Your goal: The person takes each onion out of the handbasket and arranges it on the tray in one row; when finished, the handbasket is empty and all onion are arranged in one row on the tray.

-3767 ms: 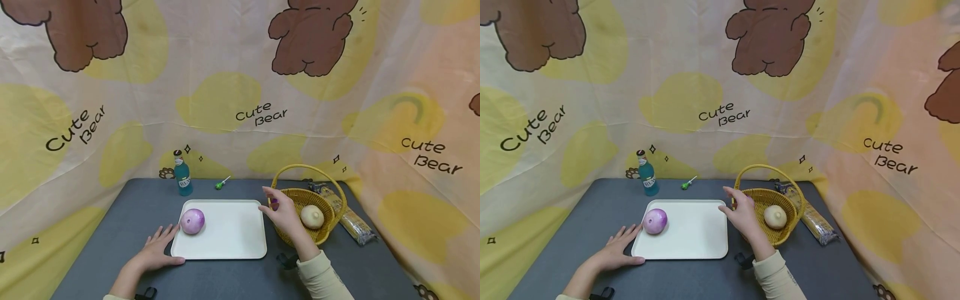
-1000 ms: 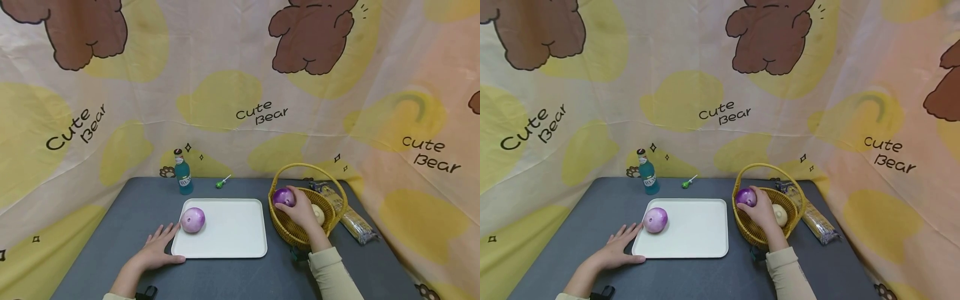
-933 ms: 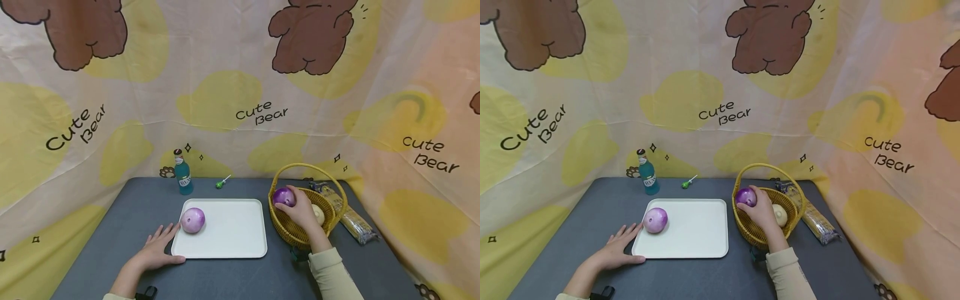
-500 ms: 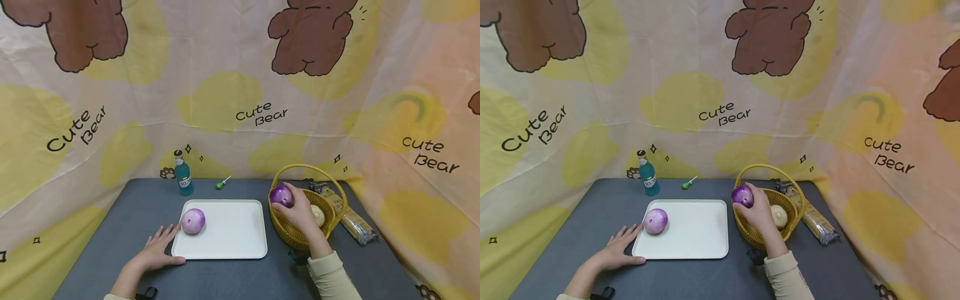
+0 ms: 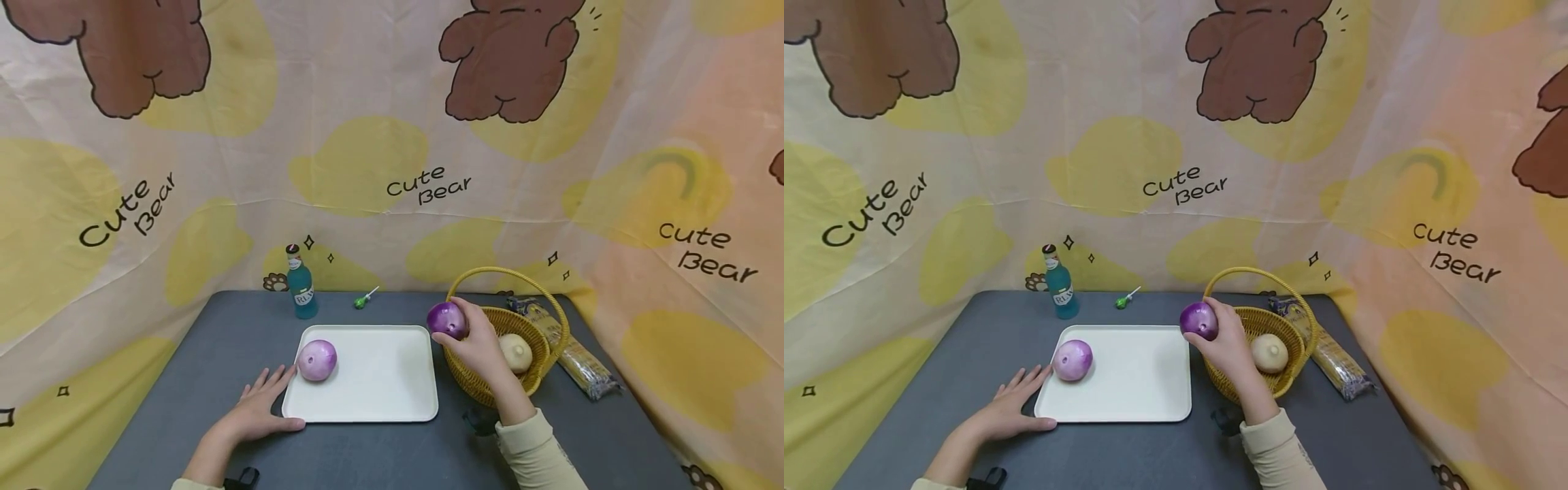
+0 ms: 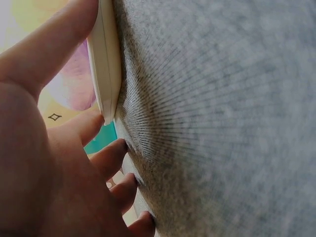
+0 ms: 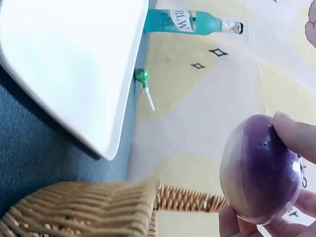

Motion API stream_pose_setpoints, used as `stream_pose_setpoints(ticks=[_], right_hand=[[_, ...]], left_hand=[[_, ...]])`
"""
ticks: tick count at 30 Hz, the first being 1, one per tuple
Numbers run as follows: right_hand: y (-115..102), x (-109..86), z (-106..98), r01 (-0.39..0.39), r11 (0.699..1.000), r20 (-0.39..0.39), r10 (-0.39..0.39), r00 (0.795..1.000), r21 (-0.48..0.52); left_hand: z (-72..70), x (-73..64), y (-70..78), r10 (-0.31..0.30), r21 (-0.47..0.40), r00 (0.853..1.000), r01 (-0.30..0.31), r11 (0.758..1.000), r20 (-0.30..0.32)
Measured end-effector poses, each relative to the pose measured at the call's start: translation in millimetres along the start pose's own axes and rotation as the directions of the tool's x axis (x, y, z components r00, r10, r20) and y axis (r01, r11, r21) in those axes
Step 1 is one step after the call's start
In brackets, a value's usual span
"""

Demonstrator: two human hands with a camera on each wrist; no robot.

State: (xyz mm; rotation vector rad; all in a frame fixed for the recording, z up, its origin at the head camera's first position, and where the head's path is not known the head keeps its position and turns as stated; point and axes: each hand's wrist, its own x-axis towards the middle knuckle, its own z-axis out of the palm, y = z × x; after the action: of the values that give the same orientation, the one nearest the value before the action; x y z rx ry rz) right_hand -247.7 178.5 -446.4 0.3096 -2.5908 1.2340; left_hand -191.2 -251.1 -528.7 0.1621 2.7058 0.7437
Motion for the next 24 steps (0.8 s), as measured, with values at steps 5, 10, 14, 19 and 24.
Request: stream_pose_setpoints(ticks=[5, 10, 14, 19, 24], right_hand=[[-6, -0.1, 7, 0.023, 0.999, 0.015, -0.023, 1.0, -0.023], [-12, 0.4, 14, 0.055, 0.998, 0.012, -0.055, 0.998, -0.02], [-14, 0.6, 23, 0.066, 0.998, 0.019, -0.066, 0.998, -0.014], [-17, -0.6, 33, 0.049, 0.999, 0.052, -0.049, 0.997, -0.004], [-21, -2.8, 40, 0.05, 0.999, 0.064, -0.05, 0.997, 0.0]], left_hand=[[0.5, 1.2, -0.1, -0.001, -0.005, 1.0, 0.001, 1.0, 0.002], [-0.9, -0.3, 2.6, 0.004, -0.007, 1.0, -0.004, 1.0, 0.0], [-0.7, -0.4, 2.4, 0.005, -0.004, 1.0, -0.005, 1.0, -0.002], [-0.1, -1.2, 1.5, 0.007, 0.0, 1.0, -0.007, 1.0, -0.006], [0.6, -0.9, -0.3, 0.011, 0.001, 1.0, -0.011, 1.0, -0.009]])
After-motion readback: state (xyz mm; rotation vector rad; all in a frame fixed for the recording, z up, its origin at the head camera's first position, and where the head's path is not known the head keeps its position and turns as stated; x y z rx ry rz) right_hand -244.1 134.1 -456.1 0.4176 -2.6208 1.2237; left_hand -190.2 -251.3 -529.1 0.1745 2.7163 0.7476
